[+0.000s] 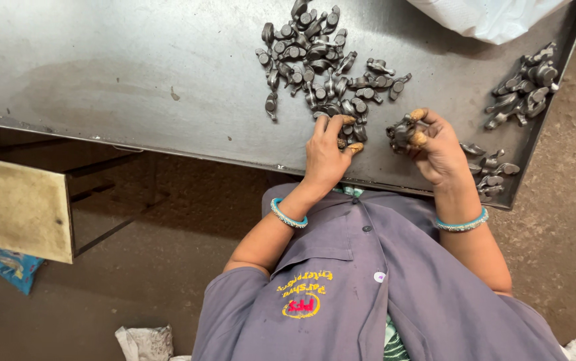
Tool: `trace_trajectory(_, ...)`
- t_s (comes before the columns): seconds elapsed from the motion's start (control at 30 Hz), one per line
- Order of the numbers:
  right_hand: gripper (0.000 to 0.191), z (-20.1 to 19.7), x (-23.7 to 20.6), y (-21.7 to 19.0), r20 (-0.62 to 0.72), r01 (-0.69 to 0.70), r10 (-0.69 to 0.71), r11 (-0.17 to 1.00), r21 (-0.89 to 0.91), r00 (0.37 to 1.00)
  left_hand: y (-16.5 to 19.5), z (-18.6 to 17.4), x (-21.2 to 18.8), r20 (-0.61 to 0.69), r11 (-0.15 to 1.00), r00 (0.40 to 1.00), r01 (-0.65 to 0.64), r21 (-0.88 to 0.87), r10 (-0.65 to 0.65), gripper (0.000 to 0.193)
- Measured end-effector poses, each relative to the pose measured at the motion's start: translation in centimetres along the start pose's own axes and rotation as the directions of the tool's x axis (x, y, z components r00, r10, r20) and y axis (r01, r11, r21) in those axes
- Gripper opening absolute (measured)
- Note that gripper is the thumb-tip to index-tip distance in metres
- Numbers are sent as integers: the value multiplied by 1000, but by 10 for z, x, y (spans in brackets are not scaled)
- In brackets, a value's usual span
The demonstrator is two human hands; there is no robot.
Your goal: The person stands at a metal table sorting small metal castings. They pick up individual castings from a pile, turn them over in their hands, and place them into separate groups on the table, working through the pile one piece at a time.
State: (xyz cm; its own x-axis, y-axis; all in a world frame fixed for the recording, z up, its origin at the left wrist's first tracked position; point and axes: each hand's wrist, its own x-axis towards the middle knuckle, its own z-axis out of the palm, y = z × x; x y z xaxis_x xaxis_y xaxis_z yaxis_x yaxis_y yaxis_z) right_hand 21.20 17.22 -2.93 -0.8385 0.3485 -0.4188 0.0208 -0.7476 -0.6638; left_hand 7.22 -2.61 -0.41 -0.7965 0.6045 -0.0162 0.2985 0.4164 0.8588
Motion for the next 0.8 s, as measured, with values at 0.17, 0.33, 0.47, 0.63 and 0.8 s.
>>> trace_trajectory(0.17, 37, -11, 1, -2, -14, -83, 85, 991, 105, 996, 1, -1, 1, -6, 1000, 1000, -16, 3, 16, 49)
trace_trajectory(0.33, 25, -3, 9, -28, 13, -73, 83, 930, -361, 996, 2, -3, 2, 1, 1000, 1000, -4, -12, 4, 45)
trace_trajectory(0.47, 31, 22, 24, -73, 56, 168, -159, 946, -277, 986, 2, -4, 3, -4, 1000, 1000, -12, 17, 12, 44)
trace_trajectory(0.63, 46, 73, 36, -65, 47, 273, -443, 463, -843, 895, 2, -2, 2, -14, 1000, 1000, -9, 16, 10, 45)
trace_trajectory(0.8, 48, 81, 34, -22, 311, 142, -577, -319, -937, 756, 1, -1, 2, -15, 1000, 1000, -20, 1, 20, 44)
